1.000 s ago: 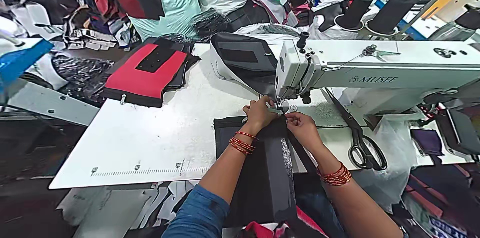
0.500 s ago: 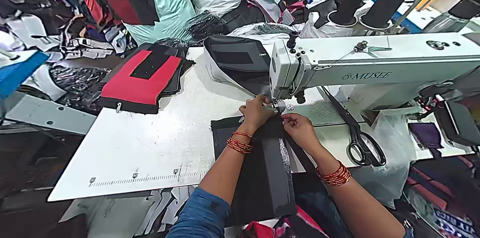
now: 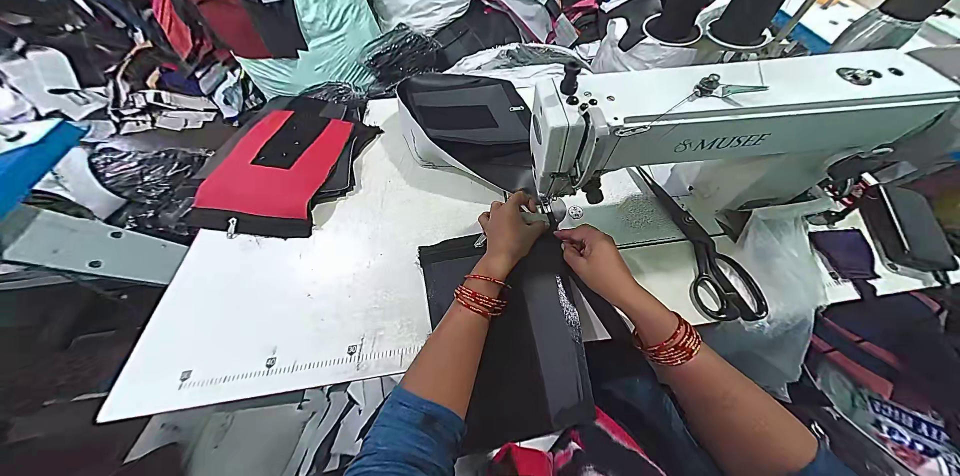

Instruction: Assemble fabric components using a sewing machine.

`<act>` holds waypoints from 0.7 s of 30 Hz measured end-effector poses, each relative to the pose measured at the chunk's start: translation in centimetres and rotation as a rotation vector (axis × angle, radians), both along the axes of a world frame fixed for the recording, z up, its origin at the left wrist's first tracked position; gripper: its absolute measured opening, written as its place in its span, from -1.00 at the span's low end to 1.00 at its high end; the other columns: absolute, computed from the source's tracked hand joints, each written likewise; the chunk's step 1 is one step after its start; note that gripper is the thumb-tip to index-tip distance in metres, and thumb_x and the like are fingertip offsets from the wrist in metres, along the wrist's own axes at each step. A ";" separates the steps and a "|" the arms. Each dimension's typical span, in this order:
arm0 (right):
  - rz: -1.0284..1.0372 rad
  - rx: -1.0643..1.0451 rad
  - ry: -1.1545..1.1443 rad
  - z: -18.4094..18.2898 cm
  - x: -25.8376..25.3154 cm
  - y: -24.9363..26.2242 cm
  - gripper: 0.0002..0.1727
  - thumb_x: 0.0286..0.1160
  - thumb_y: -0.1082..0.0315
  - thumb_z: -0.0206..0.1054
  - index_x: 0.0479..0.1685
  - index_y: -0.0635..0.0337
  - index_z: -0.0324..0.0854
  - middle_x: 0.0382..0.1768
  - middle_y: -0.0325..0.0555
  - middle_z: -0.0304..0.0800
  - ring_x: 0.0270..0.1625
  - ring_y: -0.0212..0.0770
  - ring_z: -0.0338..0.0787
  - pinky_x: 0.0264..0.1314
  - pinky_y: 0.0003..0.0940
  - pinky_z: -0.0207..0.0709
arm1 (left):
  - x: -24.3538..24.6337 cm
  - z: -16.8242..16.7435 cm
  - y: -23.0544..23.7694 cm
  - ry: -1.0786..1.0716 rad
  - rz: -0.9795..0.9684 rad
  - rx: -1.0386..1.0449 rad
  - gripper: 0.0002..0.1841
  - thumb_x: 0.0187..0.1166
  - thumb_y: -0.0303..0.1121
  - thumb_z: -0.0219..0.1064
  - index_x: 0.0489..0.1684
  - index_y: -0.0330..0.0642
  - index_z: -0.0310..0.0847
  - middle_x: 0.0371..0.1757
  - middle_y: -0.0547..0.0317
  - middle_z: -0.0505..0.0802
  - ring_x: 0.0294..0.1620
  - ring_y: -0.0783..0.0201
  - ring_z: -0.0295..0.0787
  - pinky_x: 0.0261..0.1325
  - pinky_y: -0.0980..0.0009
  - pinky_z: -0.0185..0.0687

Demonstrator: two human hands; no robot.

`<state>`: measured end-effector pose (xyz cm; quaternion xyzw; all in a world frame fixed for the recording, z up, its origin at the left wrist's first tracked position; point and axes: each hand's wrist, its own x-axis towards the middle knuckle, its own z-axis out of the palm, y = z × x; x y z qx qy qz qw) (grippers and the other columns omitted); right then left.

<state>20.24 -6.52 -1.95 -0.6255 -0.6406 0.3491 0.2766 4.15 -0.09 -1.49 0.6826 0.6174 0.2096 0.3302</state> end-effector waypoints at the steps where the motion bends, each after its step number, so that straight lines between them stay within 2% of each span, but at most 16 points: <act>1: 0.008 -0.005 -0.033 0.1 -0.2 -0.1 -0.63 0.60 0.50 0.16 0.27 0.36 0.73 0.07 0.21 0.78 0.01 -0.13 0.77 0.17 -0.33 0.60 | 0.0 -0.1 -0.1 -0.003 -0.006 0.006 -0.67 0.39 -0.29 0.63 0.02 -0.17 0.72 -0.08 -0.08 0.83 0.16 -0.19 0.64 0.41 -0.35 0.18; 3: 0.022 0.022 -0.135 0.2 -0.7 -0.4 -0.61 0.62 0.52 0.11 0.31 0.35 0.73 0.09 0.24 0.76 0.05 -0.04 0.77 0.22 -0.26 0.60 | 0.0 -0.3 -0.2 -0.009 -0.018 0.029 -0.70 0.40 -0.31 0.62 0.01 -0.17 0.75 -0.07 -0.08 0.85 0.13 -0.17 0.70 0.44 -0.34 0.22; 5: 0.030 0.135 -0.258 -0.5 -1.6 -1.0 -0.59 0.59 0.56 0.09 0.30 0.39 0.73 0.07 0.30 0.75 0.05 0.08 0.80 0.19 -0.15 0.65 | -0.1 -0.4 -0.4 -0.004 -0.050 0.065 -0.75 0.44 -0.32 0.58 0.01 -0.15 0.77 -0.05 -0.07 0.88 0.11 -0.15 0.75 0.43 -0.35 0.26; 8: 0.052 0.244 -0.403 -1.5 -2.4 -1.6 -0.60 0.53 0.63 0.14 0.30 0.49 0.69 0.06 0.38 0.72 0.01 0.20 0.83 0.11 -0.06 0.72 | -0.6 -1.0 -0.3 0.018 -0.182 0.142 -0.82 0.55 -0.37 0.46 0.01 -0.19 0.81 0.02 -0.10 0.88 0.21 -0.18 0.73 0.41 -0.35 0.30; 12: 0.062 0.254 -0.441 -1.6 -2.6 -1.7 -0.60 0.52 0.64 0.15 0.31 0.50 0.68 0.08 0.39 0.72 0.02 0.20 0.83 0.09 -0.08 0.73 | -2.3 -1.6 0.5 -0.027 -0.441 0.181 -0.68 0.60 -0.49 0.22 0.28 -0.25 0.66 0.24 -0.18 0.79 0.38 -0.24 0.62 0.43 -0.36 0.29; 13: 0.068 0.239 -0.441 -1.4 -2.6 -1.7 -0.59 0.53 0.63 0.14 0.32 0.49 0.68 0.10 0.39 0.71 0.04 0.21 0.83 0.11 -0.08 0.72 | -2.5 -1.8 0.5 -0.029 -0.467 0.214 -0.66 0.59 -0.52 0.21 0.30 -0.23 0.67 0.22 -0.19 0.79 0.36 -0.26 0.63 0.40 -0.36 0.33; 15: 0.081 0.212 -0.438 -1.3 -2.5 -1.7 -0.60 0.54 0.62 0.14 0.31 0.48 0.68 0.14 0.39 0.70 0.08 0.21 0.82 0.15 -0.07 0.71 | -2.3 -2.3 0.0 0.010 -0.479 0.310 -0.60 0.56 -0.56 0.21 0.31 -0.11 0.75 0.08 -0.22 0.80 0.23 -0.29 0.66 0.24 -0.32 0.45; 16: 0.085 0.203 -0.435 -1.2 -2.5 -1.6 -0.61 0.55 0.62 0.14 0.29 0.49 0.69 0.14 0.39 0.69 0.09 0.21 0.82 0.16 -0.07 0.71 | -2.1 -2.6 -0.2 0.049 -0.480 0.352 -0.54 0.53 -0.58 0.20 0.34 0.01 0.77 0.02 -0.21 0.78 0.16 -0.28 0.66 0.17 -0.28 0.47; 18: 0.094 0.171 -0.434 -0.9 -2.5 -1.6 -0.64 0.57 0.61 0.13 0.25 0.50 0.70 0.16 0.39 0.69 0.12 0.21 0.81 0.18 -0.08 0.70 | -1.9 -2.8 -0.6 0.123 -0.492 0.398 -0.43 0.45 -0.61 0.20 0.37 0.19 0.77 0.04 -0.24 0.76 0.13 -0.30 0.64 0.09 -0.25 0.48; 21: 0.104 0.143 -0.439 -0.6 -2.6 -1.7 -0.64 0.60 0.60 0.11 0.27 0.50 0.68 0.19 0.38 0.67 0.16 0.19 0.80 0.21 -0.11 0.69 | -1.8 -2.9 -0.8 0.157 -0.518 0.392 -0.43 0.36 -0.65 0.22 0.26 0.17 0.85 0.06 -0.26 0.74 0.15 -0.31 0.62 0.09 -0.25 0.47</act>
